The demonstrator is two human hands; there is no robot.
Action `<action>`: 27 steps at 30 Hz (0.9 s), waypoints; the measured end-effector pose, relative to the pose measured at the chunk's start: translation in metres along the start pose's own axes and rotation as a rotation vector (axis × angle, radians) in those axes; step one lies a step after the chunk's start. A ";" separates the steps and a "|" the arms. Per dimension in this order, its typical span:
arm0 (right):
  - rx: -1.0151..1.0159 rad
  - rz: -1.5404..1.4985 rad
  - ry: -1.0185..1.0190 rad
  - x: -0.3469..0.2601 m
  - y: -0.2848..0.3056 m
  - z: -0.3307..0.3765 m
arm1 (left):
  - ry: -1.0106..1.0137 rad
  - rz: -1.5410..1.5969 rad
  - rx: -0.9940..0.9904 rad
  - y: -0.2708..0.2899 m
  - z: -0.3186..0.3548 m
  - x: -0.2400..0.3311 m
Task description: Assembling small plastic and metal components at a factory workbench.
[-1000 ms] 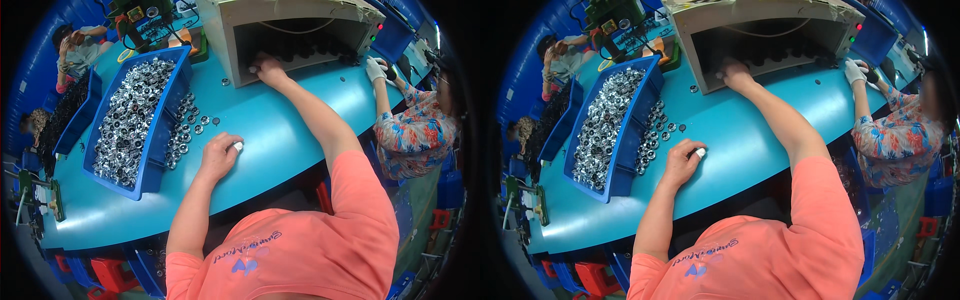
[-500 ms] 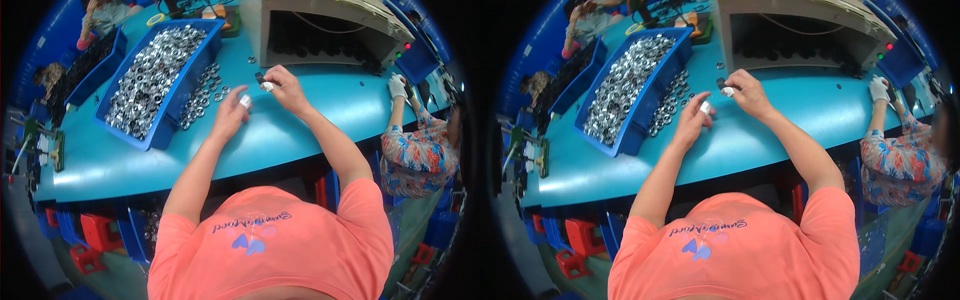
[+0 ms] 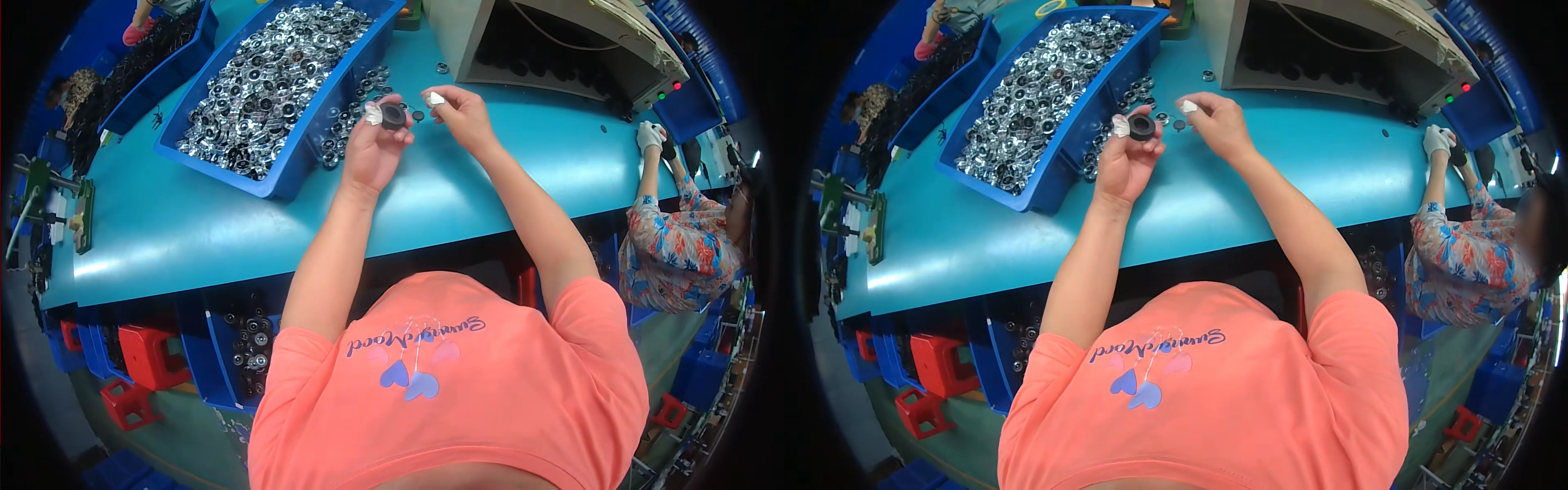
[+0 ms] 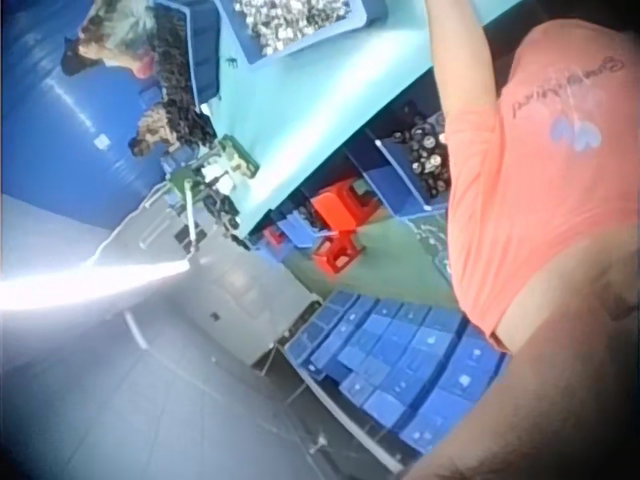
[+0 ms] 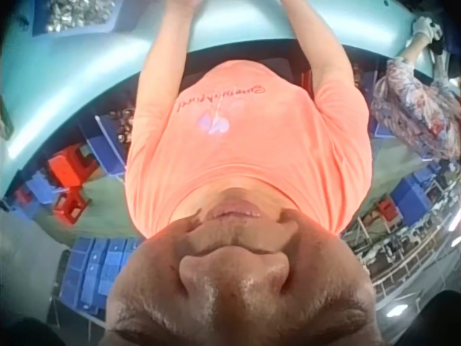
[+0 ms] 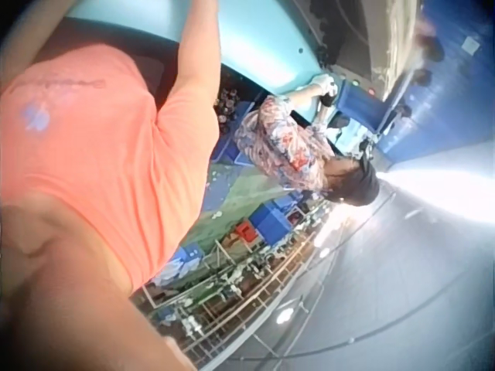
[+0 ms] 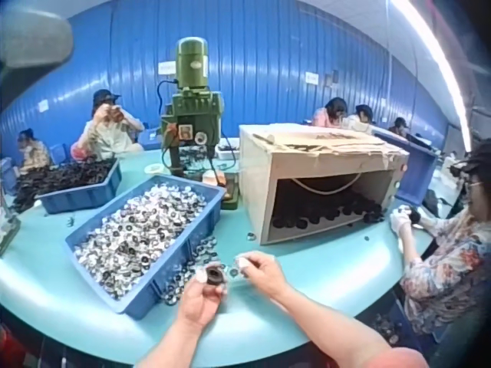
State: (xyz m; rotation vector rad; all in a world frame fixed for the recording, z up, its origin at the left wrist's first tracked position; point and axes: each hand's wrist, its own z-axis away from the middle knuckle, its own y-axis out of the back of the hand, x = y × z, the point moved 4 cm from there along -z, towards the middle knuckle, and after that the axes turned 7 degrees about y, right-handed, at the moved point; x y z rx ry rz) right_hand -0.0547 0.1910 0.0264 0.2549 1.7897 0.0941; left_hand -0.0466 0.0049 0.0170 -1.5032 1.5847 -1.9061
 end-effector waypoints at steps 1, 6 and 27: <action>0.009 0.039 0.042 0.010 -0.002 -0.002 | 0.023 0.039 0.011 -0.003 0.002 0.001; -0.096 0.574 0.243 -0.002 -0.028 0.002 | 0.076 0.182 -0.121 -0.002 0.001 0.004; -0.065 0.959 0.312 0.011 -0.011 -0.055 | 0.151 0.171 -0.060 0.001 -0.007 0.001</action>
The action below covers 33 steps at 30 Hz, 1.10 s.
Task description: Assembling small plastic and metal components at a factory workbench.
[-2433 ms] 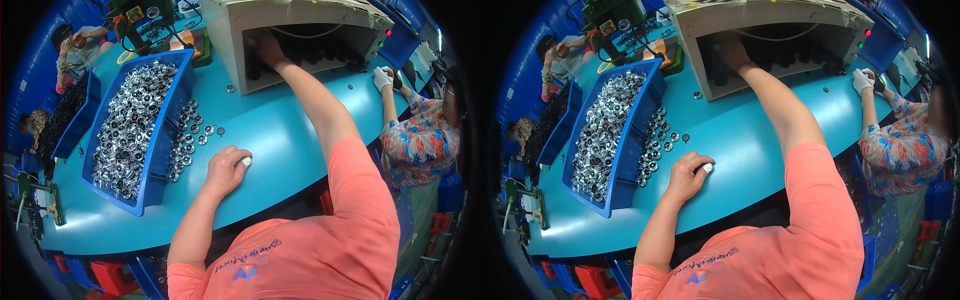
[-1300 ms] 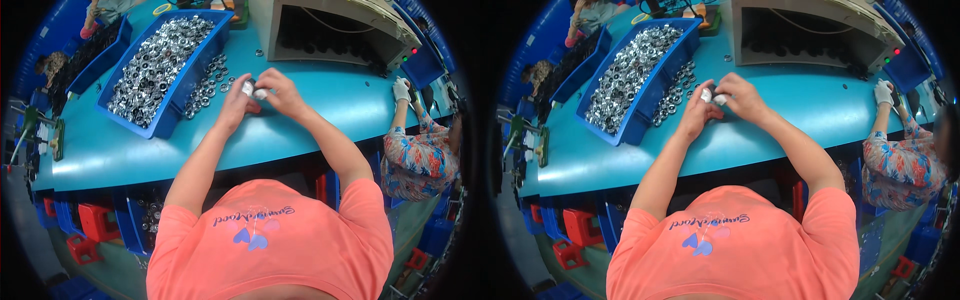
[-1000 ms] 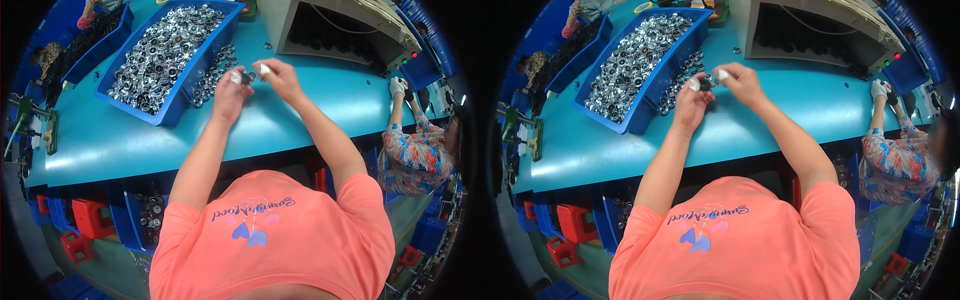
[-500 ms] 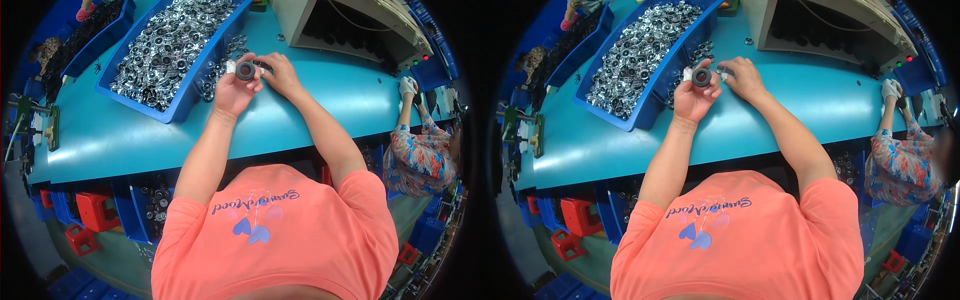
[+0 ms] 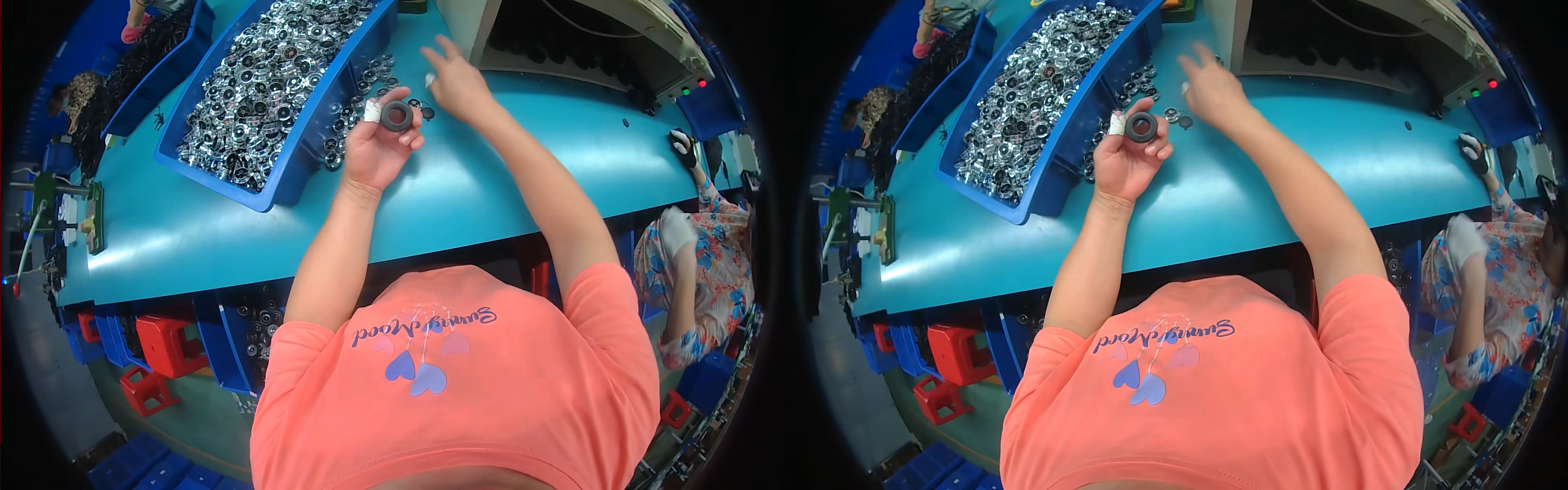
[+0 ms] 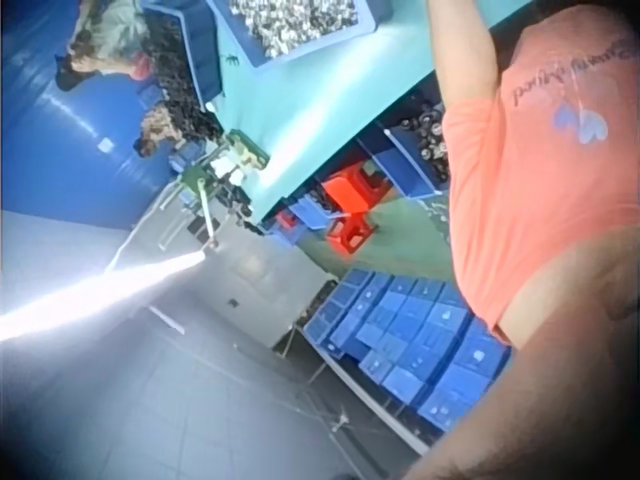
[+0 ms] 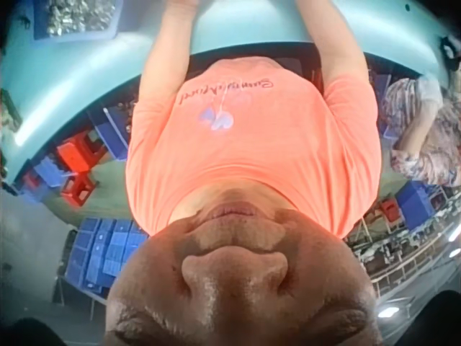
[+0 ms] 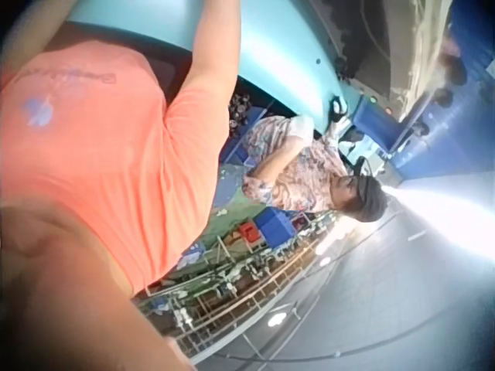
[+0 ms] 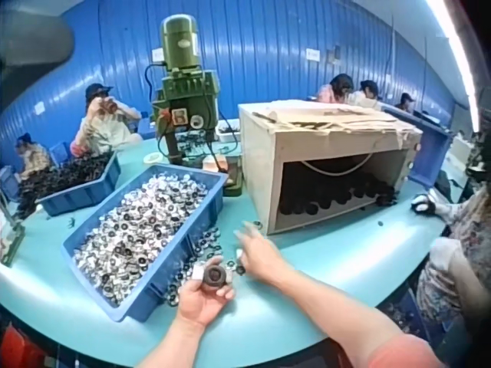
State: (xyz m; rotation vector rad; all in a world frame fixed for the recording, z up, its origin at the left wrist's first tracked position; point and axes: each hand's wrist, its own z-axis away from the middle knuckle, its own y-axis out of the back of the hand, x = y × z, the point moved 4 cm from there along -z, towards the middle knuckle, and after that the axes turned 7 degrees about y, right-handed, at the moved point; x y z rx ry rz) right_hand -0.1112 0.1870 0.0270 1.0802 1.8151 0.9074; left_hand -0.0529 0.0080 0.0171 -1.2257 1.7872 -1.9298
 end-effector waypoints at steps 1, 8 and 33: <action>-0.025 0.114 -0.030 0.008 -0.002 -0.011 | 0.000 -0.008 0.000 -0.001 0.000 0.001; -0.317 0.329 -0.200 0.025 -0.024 -0.036 | -0.098 0.049 0.080 0.009 0.006 0.007; 0.217 -1.235 -0.034 -0.059 0.039 0.063 | -0.058 -0.197 0.267 0.018 0.010 -0.005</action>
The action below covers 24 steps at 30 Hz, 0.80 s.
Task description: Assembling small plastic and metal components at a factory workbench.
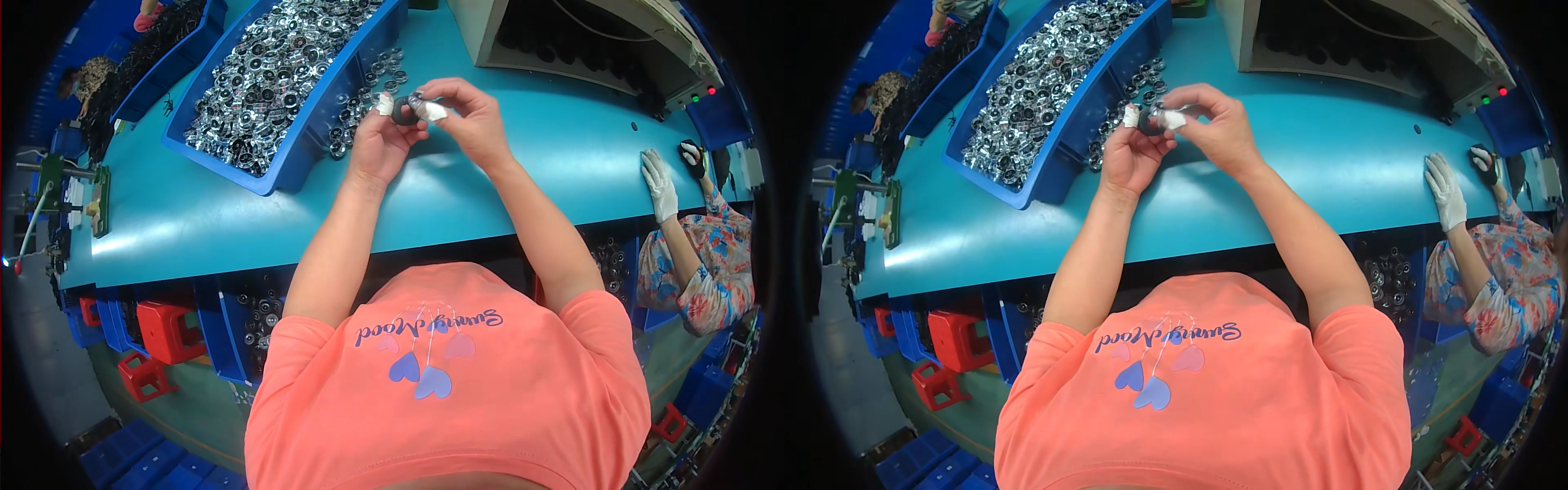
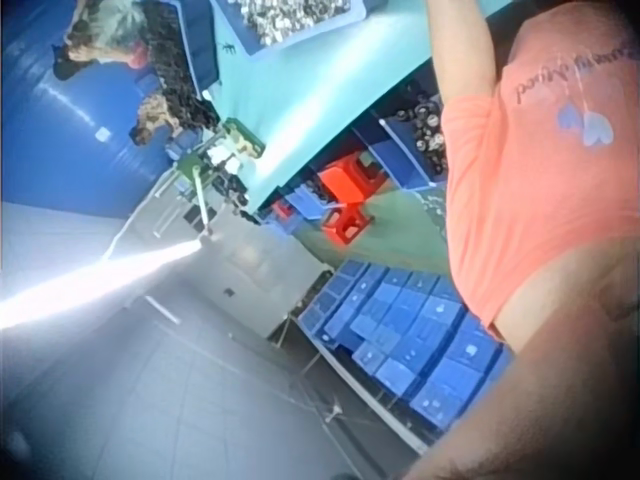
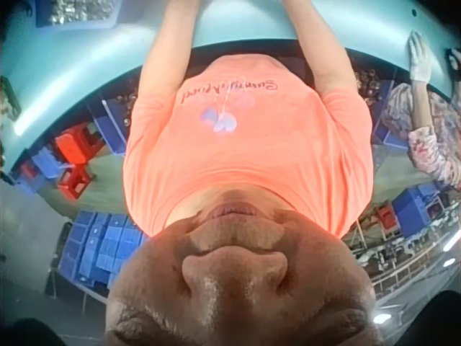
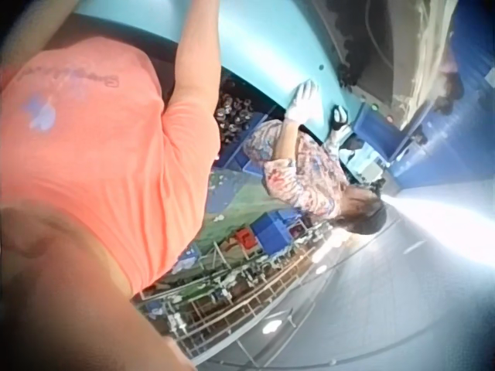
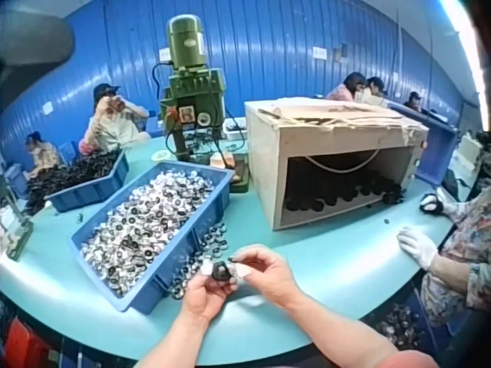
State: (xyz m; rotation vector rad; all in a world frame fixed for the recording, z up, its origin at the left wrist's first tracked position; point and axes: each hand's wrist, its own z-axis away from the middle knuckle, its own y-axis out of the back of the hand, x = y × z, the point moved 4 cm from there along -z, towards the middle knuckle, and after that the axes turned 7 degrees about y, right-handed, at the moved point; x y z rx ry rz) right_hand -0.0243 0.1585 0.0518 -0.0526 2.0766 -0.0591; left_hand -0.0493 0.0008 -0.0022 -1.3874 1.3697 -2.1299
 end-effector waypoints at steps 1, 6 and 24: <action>-0.029 0.164 0.093 -0.003 -0.001 0.001 | -0.006 -0.016 0.028 -0.004 0.001 -0.001; -0.023 0.495 0.336 -0.015 -0.009 0.004 | -0.070 -0.020 0.082 -0.003 -0.002 -0.001; -0.059 0.015 -0.268 0.037 0.010 0.011 | -0.216 -0.456 0.118 -0.014 -0.002 0.000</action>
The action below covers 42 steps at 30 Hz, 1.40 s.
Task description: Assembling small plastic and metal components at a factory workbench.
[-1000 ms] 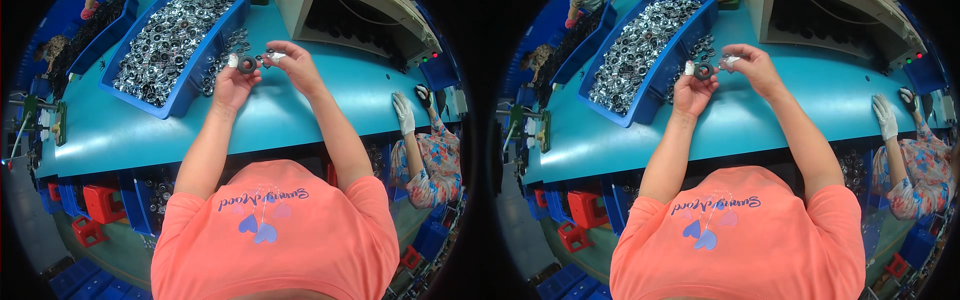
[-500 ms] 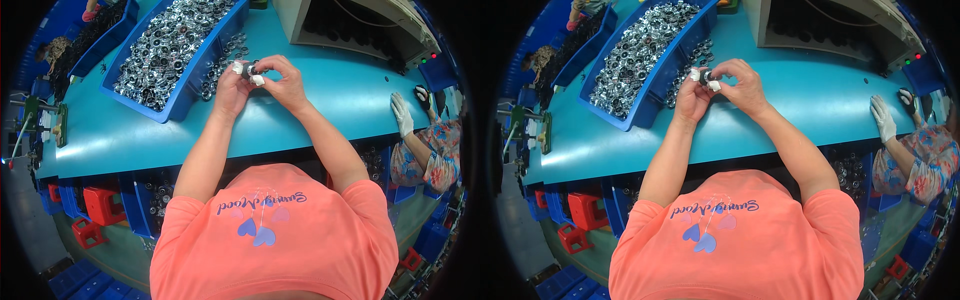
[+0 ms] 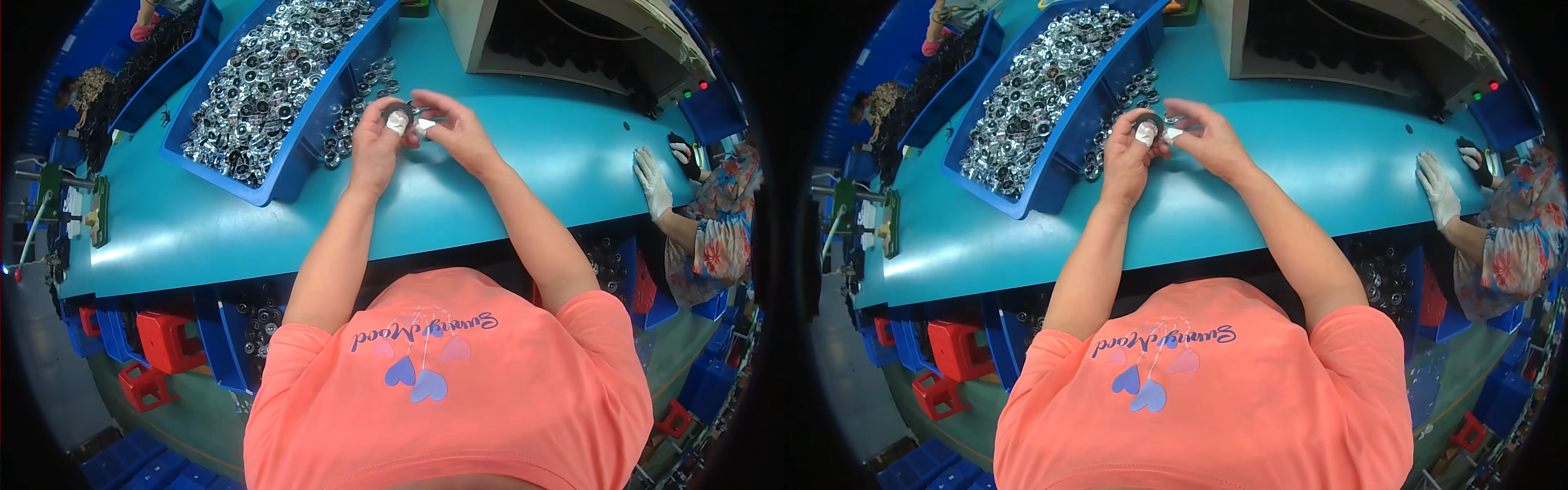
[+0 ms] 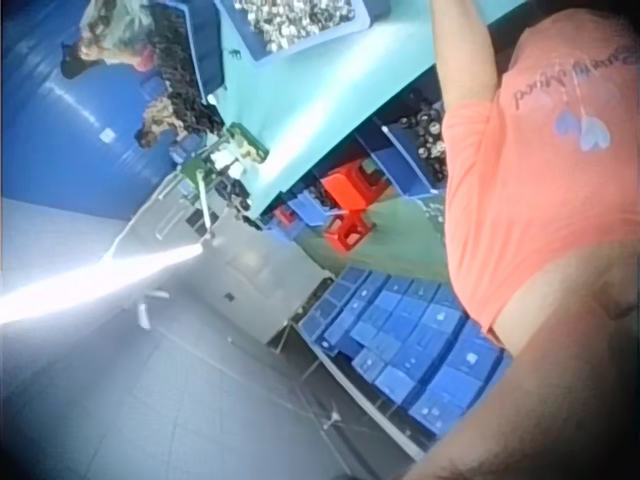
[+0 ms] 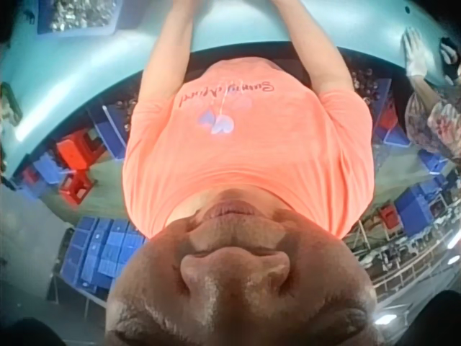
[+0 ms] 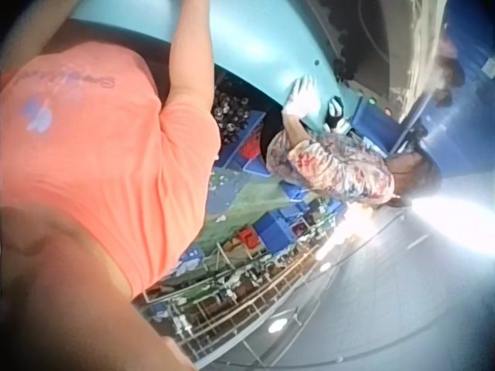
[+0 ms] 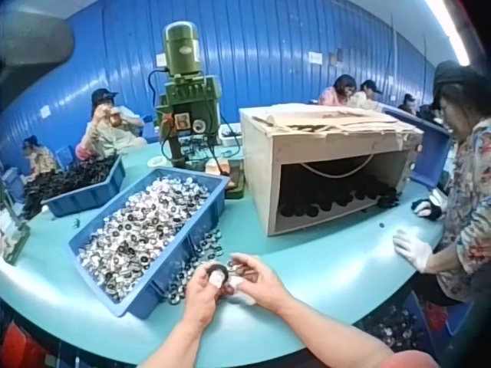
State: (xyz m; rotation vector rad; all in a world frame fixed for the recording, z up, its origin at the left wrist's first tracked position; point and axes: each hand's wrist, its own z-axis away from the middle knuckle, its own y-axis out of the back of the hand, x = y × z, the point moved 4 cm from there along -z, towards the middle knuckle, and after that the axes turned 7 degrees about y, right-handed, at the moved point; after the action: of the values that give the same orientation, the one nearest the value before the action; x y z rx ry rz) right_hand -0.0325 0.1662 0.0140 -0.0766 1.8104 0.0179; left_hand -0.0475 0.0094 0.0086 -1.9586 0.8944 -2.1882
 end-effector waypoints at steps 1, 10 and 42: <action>-0.088 -0.086 -0.089 0.008 0.001 0.000 | -0.012 -0.020 0.022 -0.001 0.000 -0.001; -0.070 0.236 0.108 -0.013 -0.011 0.013 | -0.078 -0.105 0.107 0.000 0.003 -0.006; 0.139 -0.103 -0.158 0.009 0.003 0.003 | -0.352 -0.819 0.069 -0.017 0.004 -0.007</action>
State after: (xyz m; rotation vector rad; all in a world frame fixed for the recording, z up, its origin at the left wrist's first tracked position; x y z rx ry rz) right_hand -0.0322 0.1686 0.0043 -0.0672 1.6436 -0.1703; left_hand -0.0374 0.0249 0.0102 -2.8841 -0.0706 -1.9842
